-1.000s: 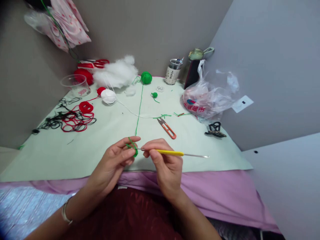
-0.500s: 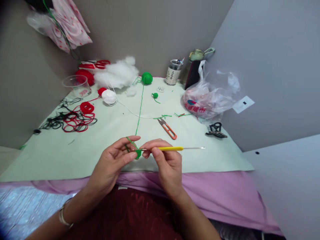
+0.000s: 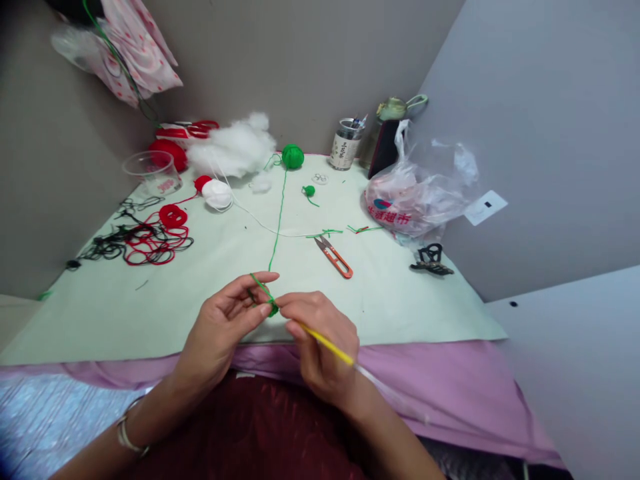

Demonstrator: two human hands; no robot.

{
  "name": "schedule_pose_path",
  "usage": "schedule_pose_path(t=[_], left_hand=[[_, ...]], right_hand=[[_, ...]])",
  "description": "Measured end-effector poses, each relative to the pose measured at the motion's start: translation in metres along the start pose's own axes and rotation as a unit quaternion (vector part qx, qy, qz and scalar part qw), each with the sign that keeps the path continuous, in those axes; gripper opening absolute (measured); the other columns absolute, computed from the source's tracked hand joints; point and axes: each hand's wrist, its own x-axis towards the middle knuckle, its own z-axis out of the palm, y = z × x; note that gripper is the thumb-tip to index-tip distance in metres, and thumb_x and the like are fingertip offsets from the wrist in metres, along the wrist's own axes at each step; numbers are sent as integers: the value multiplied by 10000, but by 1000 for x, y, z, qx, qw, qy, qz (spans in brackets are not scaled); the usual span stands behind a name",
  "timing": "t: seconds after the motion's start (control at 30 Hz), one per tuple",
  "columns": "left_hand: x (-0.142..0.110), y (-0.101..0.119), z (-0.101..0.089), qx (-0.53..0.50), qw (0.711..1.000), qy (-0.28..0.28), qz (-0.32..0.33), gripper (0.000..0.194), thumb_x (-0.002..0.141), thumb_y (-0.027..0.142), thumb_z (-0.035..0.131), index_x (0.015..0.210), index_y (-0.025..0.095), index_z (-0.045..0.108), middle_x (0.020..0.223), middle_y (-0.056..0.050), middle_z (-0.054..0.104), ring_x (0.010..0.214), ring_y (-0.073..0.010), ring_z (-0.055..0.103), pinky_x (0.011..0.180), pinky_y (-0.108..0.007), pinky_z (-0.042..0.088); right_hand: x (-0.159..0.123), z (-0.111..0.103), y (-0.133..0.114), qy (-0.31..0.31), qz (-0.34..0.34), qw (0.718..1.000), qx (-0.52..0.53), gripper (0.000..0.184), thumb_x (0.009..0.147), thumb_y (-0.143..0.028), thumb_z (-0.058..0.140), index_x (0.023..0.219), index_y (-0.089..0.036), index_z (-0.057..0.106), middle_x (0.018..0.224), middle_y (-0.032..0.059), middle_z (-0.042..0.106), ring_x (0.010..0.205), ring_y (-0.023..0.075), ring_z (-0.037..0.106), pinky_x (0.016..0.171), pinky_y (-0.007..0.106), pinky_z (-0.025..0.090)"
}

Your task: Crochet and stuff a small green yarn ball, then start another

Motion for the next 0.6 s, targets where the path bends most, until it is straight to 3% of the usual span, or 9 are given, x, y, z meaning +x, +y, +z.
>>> schedule_pose_path(t=[0.1,0.3,0.4,0.5,0.6], left_hand=[[0,1,1,21,1000,17,7,313,792,161,828,1097,232,809,815,18,658,812,-104,649,808,-208,535],[-2,1,2,79,994,55,49,329,791,154,820,1107,246,808,815,16,702,829,-114,646,845,-222,516],[-3,1,4,76,994,57,48,344,785,161,845,1117,238,802,796,22,697,738,-91,589,750,-197,490],[-2,1,5,-30,999,19,-29,435,788,234,878,1208,229,762,781,41,651,568,-39,449,549,-162,388],[1,2,3,-154,978,-42,-135,498,791,307,892,1250,183,744,683,79,537,465,2,275,448,-142,255]], right_hand=[[0,2,-1,-7,-55,996,-76,191,1062,-137,484,1119,-158,666,1021,120,777,966,167,740,792,280,610],[5,2,-3,-6,-66,992,-112,192,1069,-158,466,1105,-181,653,979,105,790,908,171,759,736,282,628],[4,4,-2,-8,-84,985,-153,192,1055,-144,498,1135,-194,666,986,93,789,887,174,761,723,289,636],[-1,8,0,-20,-115,963,-242,230,1019,-115,581,1187,-211,705,1028,87,776,939,194,761,762,313,645],[-5,10,3,-5,-115,961,-253,289,992,-107,629,1231,-235,729,1097,90,760,1021,220,753,795,339,647]])
